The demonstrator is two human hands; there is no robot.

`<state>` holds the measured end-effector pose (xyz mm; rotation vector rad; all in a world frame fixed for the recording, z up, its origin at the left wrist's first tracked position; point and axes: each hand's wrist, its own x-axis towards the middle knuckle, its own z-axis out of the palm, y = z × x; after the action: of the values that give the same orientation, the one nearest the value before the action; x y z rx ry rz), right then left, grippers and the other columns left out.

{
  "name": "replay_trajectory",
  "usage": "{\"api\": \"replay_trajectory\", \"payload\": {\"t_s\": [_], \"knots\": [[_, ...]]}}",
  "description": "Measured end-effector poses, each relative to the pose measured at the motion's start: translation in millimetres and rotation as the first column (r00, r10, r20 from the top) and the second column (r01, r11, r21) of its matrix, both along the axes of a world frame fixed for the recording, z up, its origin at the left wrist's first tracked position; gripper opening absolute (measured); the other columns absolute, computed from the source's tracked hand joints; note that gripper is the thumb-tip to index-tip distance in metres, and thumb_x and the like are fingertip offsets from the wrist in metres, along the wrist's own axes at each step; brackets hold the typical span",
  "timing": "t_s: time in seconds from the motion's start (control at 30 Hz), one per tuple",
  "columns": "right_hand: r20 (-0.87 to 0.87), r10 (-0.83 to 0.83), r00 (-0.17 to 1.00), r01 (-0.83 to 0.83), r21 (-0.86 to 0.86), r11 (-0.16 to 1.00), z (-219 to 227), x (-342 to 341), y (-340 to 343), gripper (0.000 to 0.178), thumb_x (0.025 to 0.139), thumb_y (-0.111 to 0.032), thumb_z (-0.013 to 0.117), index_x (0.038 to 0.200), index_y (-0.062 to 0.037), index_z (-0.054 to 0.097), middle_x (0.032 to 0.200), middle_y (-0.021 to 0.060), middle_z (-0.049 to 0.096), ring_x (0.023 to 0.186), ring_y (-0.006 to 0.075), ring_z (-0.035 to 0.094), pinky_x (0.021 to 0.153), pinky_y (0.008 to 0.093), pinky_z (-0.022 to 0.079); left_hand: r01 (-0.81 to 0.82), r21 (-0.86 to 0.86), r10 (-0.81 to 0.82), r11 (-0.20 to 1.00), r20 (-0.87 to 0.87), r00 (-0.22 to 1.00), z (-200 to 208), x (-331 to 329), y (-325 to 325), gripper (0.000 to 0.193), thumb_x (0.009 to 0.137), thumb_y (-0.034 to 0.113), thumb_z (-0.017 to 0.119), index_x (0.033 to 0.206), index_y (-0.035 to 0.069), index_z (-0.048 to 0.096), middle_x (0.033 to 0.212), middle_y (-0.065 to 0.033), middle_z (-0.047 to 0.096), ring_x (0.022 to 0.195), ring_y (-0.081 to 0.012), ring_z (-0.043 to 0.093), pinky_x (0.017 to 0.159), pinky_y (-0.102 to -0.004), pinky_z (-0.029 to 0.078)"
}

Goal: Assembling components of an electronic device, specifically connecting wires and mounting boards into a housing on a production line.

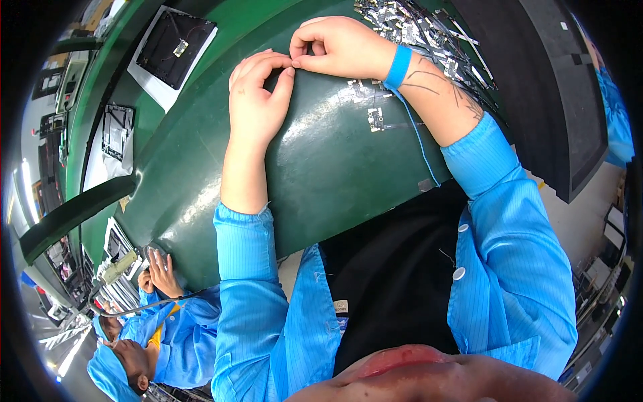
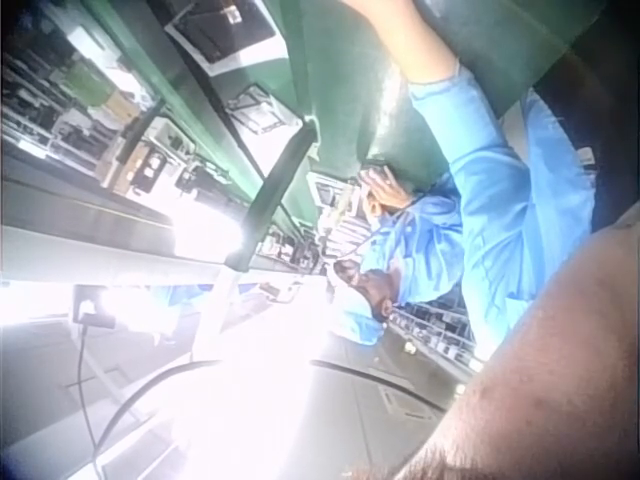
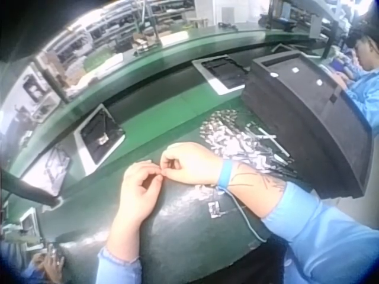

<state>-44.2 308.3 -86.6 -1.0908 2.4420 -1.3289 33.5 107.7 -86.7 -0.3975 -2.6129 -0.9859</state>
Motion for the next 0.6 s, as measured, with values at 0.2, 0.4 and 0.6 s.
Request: {"api": "replay_trajectory", "payload": {"t_s": [0.2,0.4,0.6], "knots": [[0.001,-0.007,1.0,0.007,0.009,1.0,-0.4,0.3,2.4,0.018,0.088,-0.024,0.075,0.09,-0.0062,0.073,0.087,0.0099,0.069,0.079,0.0238,0.068,0.073,0.0347,0.055,0.0,-0.004,0.0,1.0,0.0,1.0,-1.5,-0.6,2.4,0.007,0.087,0.012,0.074,0.094,0.009,0.074,0.101,-0.0048,0.075,0.112,-0.0282,0.067,0.103,-0.0438,0.046],[-0.009,0.004,1.0,-0.004,0.0,1.0,-2.6,-1.4,4.1,0.018,0.088,-0.024,0.075,0.09,-0.0063,0.072,0.087,0.01,0.069,0.079,0.0238,0.068,0.073,0.0348,0.055,0.006,-0.006,-0.006,1.0,0.001,1.0,-4.3,-1.5,3.0,0.008,0.087,0.012,0.074,0.094,0.008,0.074,0.101,-0.0047,0.075,0.112,-0.0283,0.067,0.104,-0.044,0.046],[0.005,0.009,1.0,-0.009,0.003,1.0,-4.9,-2.3,6.0,0.018,0.088,-0.023,0.075,0.09,-0.0057,0.072,0.087,0.0098,0.069,0.079,0.0239,0.068,0.073,0.0344,0.055,0.0,-0.004,0.0,1.0,0.005,1.0,-6.8,-1.8,5.9,0.008,0.087,0.012,0.074,0.094,0.008,0.074,0.102,-0.0049,0.075,0.112,-0.0283,0.067,0.104,-0.0437,0.046]]}}
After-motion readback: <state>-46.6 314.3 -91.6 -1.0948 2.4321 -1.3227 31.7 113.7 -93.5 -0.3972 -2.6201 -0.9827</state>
